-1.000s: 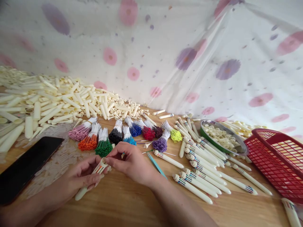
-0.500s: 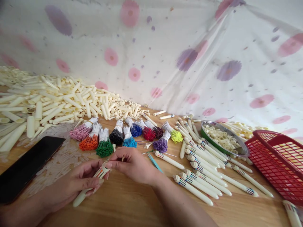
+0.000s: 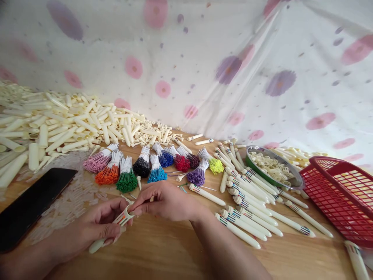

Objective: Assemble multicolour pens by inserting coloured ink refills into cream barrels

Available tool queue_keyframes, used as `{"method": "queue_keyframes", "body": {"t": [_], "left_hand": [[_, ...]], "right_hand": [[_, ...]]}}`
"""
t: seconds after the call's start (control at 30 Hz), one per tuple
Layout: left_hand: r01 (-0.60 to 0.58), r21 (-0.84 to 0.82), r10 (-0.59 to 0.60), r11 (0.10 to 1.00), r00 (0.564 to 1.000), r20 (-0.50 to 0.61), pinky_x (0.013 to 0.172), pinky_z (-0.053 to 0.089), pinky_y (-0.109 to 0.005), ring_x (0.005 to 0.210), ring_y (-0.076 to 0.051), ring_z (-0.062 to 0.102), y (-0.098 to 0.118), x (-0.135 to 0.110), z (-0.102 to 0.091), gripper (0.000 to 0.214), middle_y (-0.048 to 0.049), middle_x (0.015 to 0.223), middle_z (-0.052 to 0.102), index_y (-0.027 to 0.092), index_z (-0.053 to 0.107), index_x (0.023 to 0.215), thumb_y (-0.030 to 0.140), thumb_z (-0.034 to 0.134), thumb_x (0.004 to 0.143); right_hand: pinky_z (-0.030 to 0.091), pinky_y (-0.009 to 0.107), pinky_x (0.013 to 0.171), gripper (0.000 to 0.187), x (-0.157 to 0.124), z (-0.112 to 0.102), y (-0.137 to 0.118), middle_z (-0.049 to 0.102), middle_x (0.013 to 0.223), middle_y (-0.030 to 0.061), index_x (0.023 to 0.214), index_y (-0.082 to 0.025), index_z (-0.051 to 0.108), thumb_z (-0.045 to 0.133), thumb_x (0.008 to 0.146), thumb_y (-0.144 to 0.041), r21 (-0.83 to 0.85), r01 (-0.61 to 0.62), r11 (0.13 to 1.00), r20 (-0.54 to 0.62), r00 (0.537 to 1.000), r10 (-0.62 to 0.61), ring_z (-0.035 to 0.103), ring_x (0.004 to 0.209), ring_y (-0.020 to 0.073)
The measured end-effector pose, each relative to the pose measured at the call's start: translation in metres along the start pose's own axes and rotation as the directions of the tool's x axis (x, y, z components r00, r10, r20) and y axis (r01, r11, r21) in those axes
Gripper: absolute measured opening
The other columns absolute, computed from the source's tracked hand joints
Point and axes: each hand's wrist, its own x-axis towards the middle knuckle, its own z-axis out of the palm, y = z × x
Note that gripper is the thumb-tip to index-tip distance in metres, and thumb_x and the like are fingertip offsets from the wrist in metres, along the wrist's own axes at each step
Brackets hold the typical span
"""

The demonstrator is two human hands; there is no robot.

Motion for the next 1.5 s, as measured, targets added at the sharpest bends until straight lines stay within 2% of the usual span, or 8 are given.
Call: {"method": "queue_keyframes", "body": {"t": [0.3, 0.47, 0.6, 0.93, 1.07, 1.23, 1.4, 1.5], "left_hand": [[0.020, 0.099, -0.030, 0.995, 0.995, 0.094, 0.048, 0.035, -0.019, 0.053, -0.008, 0.046, -0.001, 0.000, -0.001, 0.029, 0.0048, 0.064, 0.053, 0.018, 0.058, 0.079, 0.034, 0.077, 0.065], [-0.298, 0.329, 0.308, 0.896, 0.951, 0.020, 0.075, 0.044, -0.030, 0.082, -0.019, 0.057, 0.002, -0.002, -0.001, 0.014, -0.0015, 0.083, 0.063, 0.020, 0.063, 0.079, 0.021, 0.073, 0.069], [-0.427, 0.455, 0.479, 0.782, 0.878, 0.000, 0.073, 0.045, -0.030, 0.080, -0.019, 0.059, -0.001, -0.005, -0.003, 0.011, -0.0018, 0.082, 0.064, 0.022, 0.059, 0.074, 0.015, 0.068, 0.072], [-0.454, 0.540, 0.553, 0.709, 0.832, -0.028, 0.070, 0.045, -0.031, 0.077, -0.019, 0.059, 0.001, -0.006, -0.004, 0.013, -0.0025, 0.081, 0.064, 0.022, 0.056, 0.073, 0.013, 0.065, 0.074], [-0.513, 0.638, 0.641, 0.575, 0.767, 0.039, 0.066, 0.044, -0.031, 0.072, -0.018, 0.059, -0.002, -0.008, -0.006, 0.016, -0.0025, 0.077, 0.063, 0.024, 0.056, 0.074, 0.009, 0.058, 0.078], [-0.480, 0.775, 0.739, 0.411, 0.673, 0.025, 0.069, 0.044, -0.032, 0.073, -0.018, 0.060, -0.002, -0.008, -0.011, 0.027, -0.0006, 0.078, 0.061, 0.027, 0.056, 0.078, 0.000, 0.053, 0.075], [-0.384, 0.814, 0.764, 0.435, 0.636, -0.108, 0.074, 0.043, -0.031, 0.081, -0.019, 0.060, 0.002, -0.005, -0.016, 0.032, 0.0006, 0.084, 0.059, 0.028, 0.052, 0.080, -0.003, 0.052, 0.069], [-0.343, 0.828, 0.766, 0.443, 0.625, -0.150, 0.074, 0.043, -0.030, 0.081, -0.019, 0.060, 0.002, -0.004, -0.019, 0.029, 0.0009, 0.085, 0.059, 0.027, 0.051, 0.078, -0.001, 0.053, 0.069]], "right_hand": [[0.048, 0.022, 0.067, 0.013, 0.000, -0.004, -0.009, 0.067, 0.076, 0.0030, 0.084, -0.015, 0.072, 0.059, 0.084, -0.018, -0.110, 0.045, 0.993, 0.119, 0.992, -0.032, 0.060, 0.071, 0.0111], [0.047, 0.023, 0.066, 0.018, -0.007, 0.005, -0.024, 0.065, 0.082, 0.0051, 0.092, -0.016, 0.071, 0.054, 0.088, -0.015, -0.281, 0.118, 0.952, 0.044, 0.993, -0.110, 0.059, 0.072, 0.0116], [0.044, 0.024, 0.066, 0.025, -0.013, 0.014, -0.037, 0.064, 0.086, 0.0064, 0.098, -0.018, 0.070, 0.049, 0.088, -0.010, -0.415, 0.138, 0.899, 0.033, 0.990, -0.137, 0.058, 0.075, 0.0130], [0.047, 0.024, 0.065, 0.020, -0.017, 0.000, -0.035, 0.064, 0.085, 0.0055, 0.096, -0.020, 0.068, 0.049, 0.091, -0.019, -0.406, 0.114, 0.907, -0.186, 0.961, -0.203, 0.059, 0.074, 0.0130], [0.045, 0.024, 0.063, 0.018, -0.019, 0.001, -0.039, 0.064, 0.081, 0.0046, 0.089, -0.020, 0.067, 0.050, 0.091, -0.023, -0.433, 0.095, 0.896, -0.174, 0.967, -0.186, 0.058, 0.072, 0.0130], [0.035, 0.024, 0.057, 0.027, -0.012, 0.000, -0.023, 0.053, 0.069, 0.0015, 0.070, -0.018, 0.056, 0.046, 0.092, -0.029, -0.631, -0.119, 0.767, -0.272, 0.959, -0.075, 0.047, 0.060, 0.0119], [0.029, 0.024, 0.056, 0.037, -0.004, -0.019, 0.007, 0.049, 0.065, -0.0003, 0.063, -0.019, 0.047, 0.038, 0.095, -0.036, -0.694, -0.385, 0.608, -0.398, 0.909, 0.121, 0.044, 0.058, 0.0116], [0.031, 0.024, 0.057, 0.024, -0.016, -0.033, 0.008, 0.054, 0.071, 0.0002, 0.071, -0.019, 0.049, 0.047, 0.092, -0.031, -0.703, -0.459, 0.544, -0.393, 0.887, 0.240, 0.048, 0.061, 0.0124]]}}
